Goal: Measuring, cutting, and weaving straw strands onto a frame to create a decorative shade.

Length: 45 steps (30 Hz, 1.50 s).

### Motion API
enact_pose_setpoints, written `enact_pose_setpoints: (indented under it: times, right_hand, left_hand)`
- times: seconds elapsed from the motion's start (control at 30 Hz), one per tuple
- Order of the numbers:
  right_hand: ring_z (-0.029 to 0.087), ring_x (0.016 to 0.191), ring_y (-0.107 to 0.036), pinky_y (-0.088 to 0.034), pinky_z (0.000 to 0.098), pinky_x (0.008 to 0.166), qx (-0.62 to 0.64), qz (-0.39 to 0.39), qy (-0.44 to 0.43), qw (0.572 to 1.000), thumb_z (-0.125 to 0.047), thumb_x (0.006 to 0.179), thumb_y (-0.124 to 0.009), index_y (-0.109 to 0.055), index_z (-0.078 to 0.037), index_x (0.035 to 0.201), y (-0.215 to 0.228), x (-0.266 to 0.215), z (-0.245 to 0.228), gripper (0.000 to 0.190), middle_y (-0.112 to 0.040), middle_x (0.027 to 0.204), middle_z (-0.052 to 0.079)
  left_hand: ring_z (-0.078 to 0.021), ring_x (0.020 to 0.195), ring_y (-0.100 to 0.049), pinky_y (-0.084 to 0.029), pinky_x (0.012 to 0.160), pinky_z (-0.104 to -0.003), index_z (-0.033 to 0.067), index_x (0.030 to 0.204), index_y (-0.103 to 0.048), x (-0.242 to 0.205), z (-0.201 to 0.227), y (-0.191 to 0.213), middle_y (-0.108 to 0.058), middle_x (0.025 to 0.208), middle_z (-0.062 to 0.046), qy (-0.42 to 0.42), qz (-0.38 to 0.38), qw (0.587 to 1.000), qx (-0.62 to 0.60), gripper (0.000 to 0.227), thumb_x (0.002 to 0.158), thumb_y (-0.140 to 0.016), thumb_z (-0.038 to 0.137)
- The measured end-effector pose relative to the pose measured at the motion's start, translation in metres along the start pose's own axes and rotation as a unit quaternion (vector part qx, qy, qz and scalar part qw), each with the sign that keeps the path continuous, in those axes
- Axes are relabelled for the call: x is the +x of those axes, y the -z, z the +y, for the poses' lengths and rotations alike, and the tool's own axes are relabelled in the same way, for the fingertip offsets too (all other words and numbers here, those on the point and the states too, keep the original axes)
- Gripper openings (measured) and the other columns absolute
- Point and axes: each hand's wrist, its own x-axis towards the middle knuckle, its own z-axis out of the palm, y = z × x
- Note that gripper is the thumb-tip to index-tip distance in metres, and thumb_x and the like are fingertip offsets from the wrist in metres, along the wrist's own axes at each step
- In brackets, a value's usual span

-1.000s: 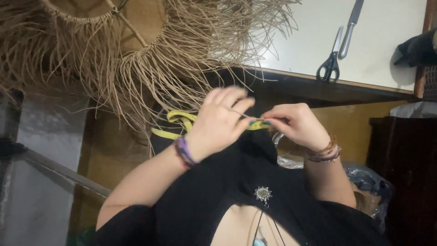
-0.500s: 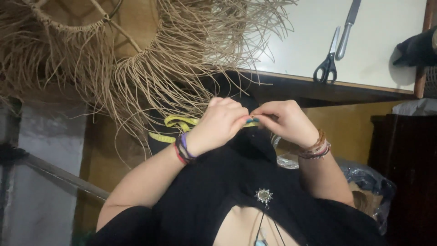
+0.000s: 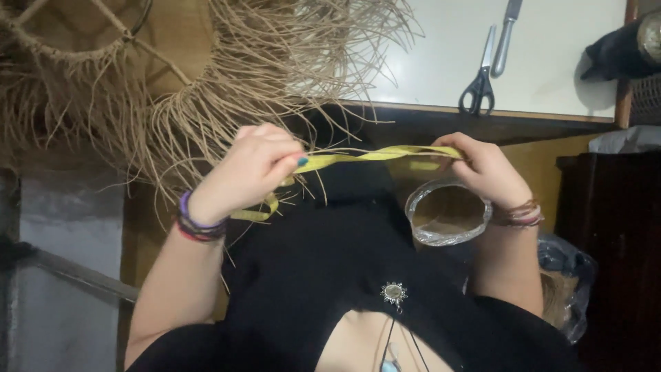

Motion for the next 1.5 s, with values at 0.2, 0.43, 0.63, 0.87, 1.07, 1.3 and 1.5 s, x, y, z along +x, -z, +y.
enact_pose_setpoints:
  times: [0.2, 0.43, 0.63, 0.87, 1.07, 1.3, 1.5]
  right_hand:
    - [0.053, 0.114, -0.063, -0.052, 0.0624, 0.097, -0.113, -0.066, -0.061, 0.989, -0.010, 0.084, -0.070, -0.055, -0.007, 0.142, -0.018, 0.007, 0.030, 0.060, -0.046, 0.155, 0.019]
    - [0.031, 0.097, -0.072, -0.055, 0.0490, 0.094, 0.284, -0.139, 0.193, 0.929, -0.017, 0.084, -0.076, -0.039, 0.003, 0.152, -0.002, 0.018, -0.014, 0.080, -0.068, 0.123, 0.024]
    - [0.018, 0.088, -0.074, -0.063, 0.0357, 0.085, 0.315, -0.262, 0.274, 0.870, -0.034, 0.081, -0.081, -0.032, 0.001, 0.157, 0.030, 0.022, 0.003, 0.097, -0.071, 0.127, 0.018]
    - [0.032, 0.086, -0.076, -0.059, 0.0473, 0.080, 0.187, -0.158, 0.154, 0.957, -0.022, 0.098, -0.059, -0.067, 0.001, 0.131, -0.007, 0.046, -0.050, 0.041, -0.078, 0.100, 0.023]
    - [0.038, 0.121, -0.062, -0.052, 0.0475, 0.094, 0.101, -0.053, 0.326, 0.939, -0.020, 0.103, -0.057, -0.069, -0.010, 0.089, -0.048, 0.041, -0.103, 0.021, -0.051, 0.144, 0.017]
    - [0.014, 0.061, -0.066, -0.056, 0.0327, 0.065, 0.297, -0.255, 0.255, 0.884, -0.018, 0.103, -0.057, -0.078, -0.005, 0.093, -0.052, 0.053, -0.081, 0.026, -0.068, 0.073, 0.004]
    - [0.011, 0.058, -0.062, -0.050, 0.0252, 0.053, 0.287, -0.151, 0.142, 0.935, -0.008, 0.096, -0.061, -0.077, 0.004, 0.110, -0.025, 0.035, -0.037, 0.024, -0.077, 0.078, 0.013]
  left_hand:
    - [-0.0296, 0.107, -0.064, -0.040, 0.097, -0.050, 0.0181, 0.082, -0.068, 0.008, 0.019, -0.001, -0.069, 0.081, -0.004, -0.024, -0.048, 0.998, 0.013, 0.027, 0.102, -0.050, 0.022]
    - [-0.0364, 0.089, -0.066, -0.050, 0.082, -0.048, 0.0117, 0.079, -0.062, 0.029, 0.037, -0.016, -0.064, 0.074, -0.011, -0.065, -0.058, 0.992, -0.091, 0.028, 0.101, -0.047, 0.019]
    - [-0.0328, 0.081, -0.063, -0.049, 0.077, -0.046, 0.0121, 0.083, -0.061, 0.021, 0.016, -0.019, -0.061, 0.075, -0.009, -0.067, 0.029, 0.995, 0.071, 0.029, 0.106, -0.048, 0.023]
    - [-0.0247, 0.092, -0.067, -0.047, 0.088, -0.042, 0.0213, 0.092, -0.070, 0.017, 0.014, -0.033, -0.067, 0.079, -0.001, -0.048, 0.024, 0.990, 0.132, 0.031, 0.107, -0.046, 0.034]
    - [-0.0219, 0.095, -0.065, -0.045, 0.090, -0.041, 0.0198, 0.089, -0.070, 0.008, 0.028, -0.021, -0.065, 0.080, 0.001, -0.067, 0.021, 0.992, 0.102, 0.030, 0.106, -0.049, 0.031]
    - [-0.0216, 0.099, -0.065, -0.044, 0.094, -0.042, 0.0204, 0.089, -0.068, -0.011, 0.021, -0.015, -0.065, 0.081, 0.002, -0.083, 0.034, 0.991, 0.104, 0.027, 0.105, -0.050, 0.032]
    - [-0.0244, 0.114, -0.062, -0.036, 0.104, -0.049, 0.0219, 0.093, -0.072, -0.041, -0.013, 0.004, -0.071, 0.089, 0.000, -0.015, 0.032, 0.994, 0.107, 0.029, 0.106, -0.047, 0.028]
